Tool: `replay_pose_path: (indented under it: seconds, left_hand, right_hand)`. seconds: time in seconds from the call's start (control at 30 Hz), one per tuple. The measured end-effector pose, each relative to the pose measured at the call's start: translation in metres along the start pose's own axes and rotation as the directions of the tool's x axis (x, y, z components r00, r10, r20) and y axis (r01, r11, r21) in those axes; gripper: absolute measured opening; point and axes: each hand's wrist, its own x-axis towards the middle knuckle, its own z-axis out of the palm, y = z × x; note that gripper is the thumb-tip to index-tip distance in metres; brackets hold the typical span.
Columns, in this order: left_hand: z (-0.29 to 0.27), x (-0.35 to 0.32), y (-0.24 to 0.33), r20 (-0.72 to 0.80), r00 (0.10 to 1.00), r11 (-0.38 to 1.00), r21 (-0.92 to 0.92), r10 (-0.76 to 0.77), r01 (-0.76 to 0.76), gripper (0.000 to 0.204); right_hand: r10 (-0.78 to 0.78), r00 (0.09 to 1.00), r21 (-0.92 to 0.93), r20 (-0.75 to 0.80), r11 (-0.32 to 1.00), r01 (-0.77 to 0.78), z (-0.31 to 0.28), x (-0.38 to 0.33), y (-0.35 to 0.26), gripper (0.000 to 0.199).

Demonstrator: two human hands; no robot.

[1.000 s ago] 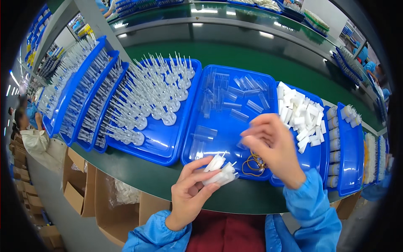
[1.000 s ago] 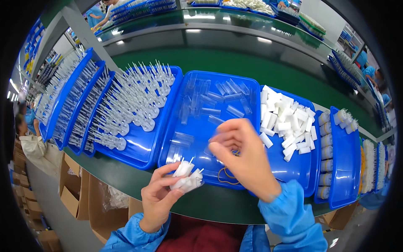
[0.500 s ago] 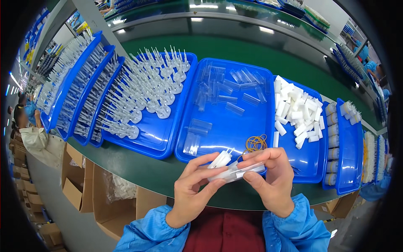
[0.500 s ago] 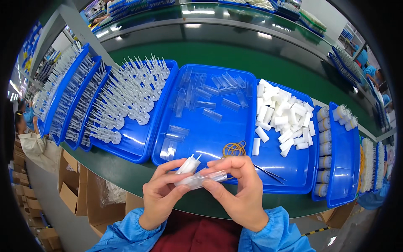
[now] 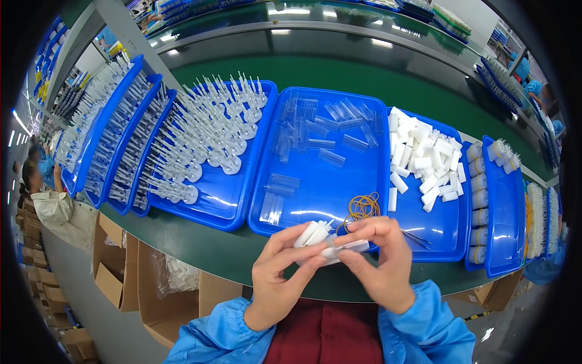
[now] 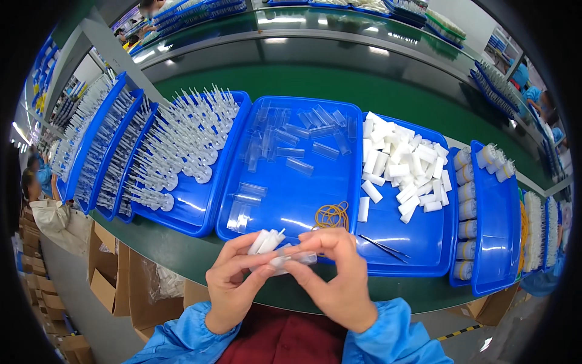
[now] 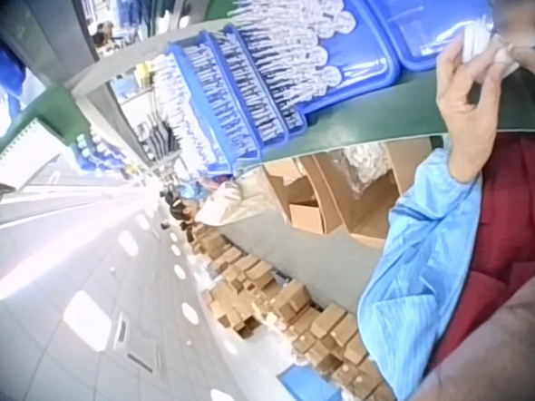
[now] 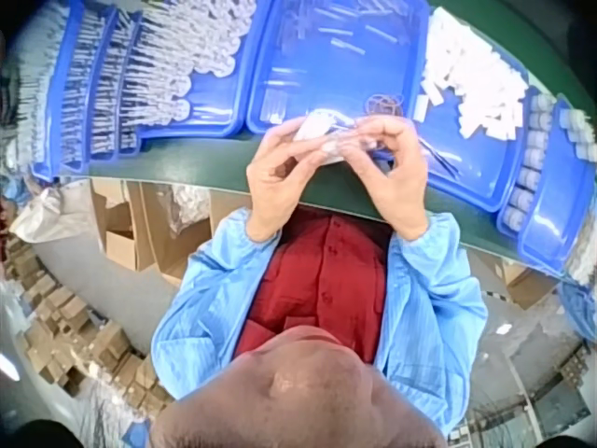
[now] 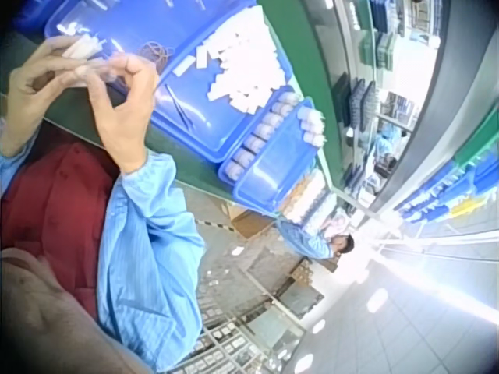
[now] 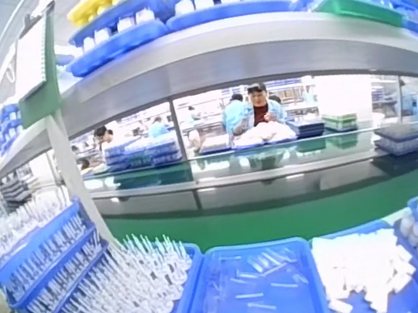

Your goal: Assembling small white plastic components by inserting them into clear plastic tubes and securing them with a rubber band.

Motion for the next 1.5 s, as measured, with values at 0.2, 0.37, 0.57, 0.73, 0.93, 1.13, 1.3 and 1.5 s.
replay_pose_path:
  seconds: [0.2, 0.37, 0.57, 0.73, 0.93, 1.13, 1.3, 1.5]
  left_hand:
    - [-0.010, -0.001, -0.002, 0.054, 0.998, 0.999, 0.003, 0.036, -0.036, 0.031]
    - [-0.007, -0.006, -0.002, -0.018, 0.998, 0.907, -0.419, -0.052, 0.040, 0.035]
    - [-0.007, -0.015, -0.022, 0.075, 0.989, 0.936, -0.338, 0.126, -0.094, 0.032]
    - [0.000, -0.008, 0.003, 0.091, 0.986, 0.850, -0.501, -0.138, 0.165, 0.036]
    - [-0.008, -0.008, -0.008, 0.202, 0.979, 0.958, -0.278, -0.011, 0.068, 0.044]
    - [-0.008, -0.009, -0.004, 0.188, 0.979, 0.996, 0.023, 0.082, -0.088, 0.041]
    - [-0.009, -0.012, -0.008, 0.198, 0.971, 0.974, 0.151, 0.137, -0.168, 0.043]
    - [-0.012, -0.011, -0.005, 0.254, 0.958, 0.976, 0.131, 0.135, -0.172, 0.041]
  right_hand:
    - [0.057, 0.998, 0.065, -0.014, 0.996, -0.056, -0.012, 0.006, 0.002, 0.040]
    - [0.051, 0.997, 0.196, 0.058, 0.979, -0.062, -0.020, 0.009, -0.003, 0.035]
    - [0.011, 0.993, 0.237, 0.116, 0.971, -0.038, -0.007, -0.013, 0.015, 0.039]
    - [-0.062, 0.987, 0.123, 0.149, 0.991, 0.044, -0.016, -0.011, 0.009, 0.044]
    - [0.112, 0.977, 0.198, 0.182, 0.969, -0.148, -0.023, -0.008, 0.000, 0.047]
    - [-0.083, 0.981, -0.175, 0.173, 0.978, 0.113, -0.032, -0.001, -0.006, 0.022]
    - [-0.070, 0.977, -0.148, 0.199, 0.984, 0.101, -0.027, 0.002, -0.002, 0.020]
    - [-0.066, 0.982, -0.171, 0.177, 0.980, 0.097, -0.026, 0.003, -0.002, 0.020]
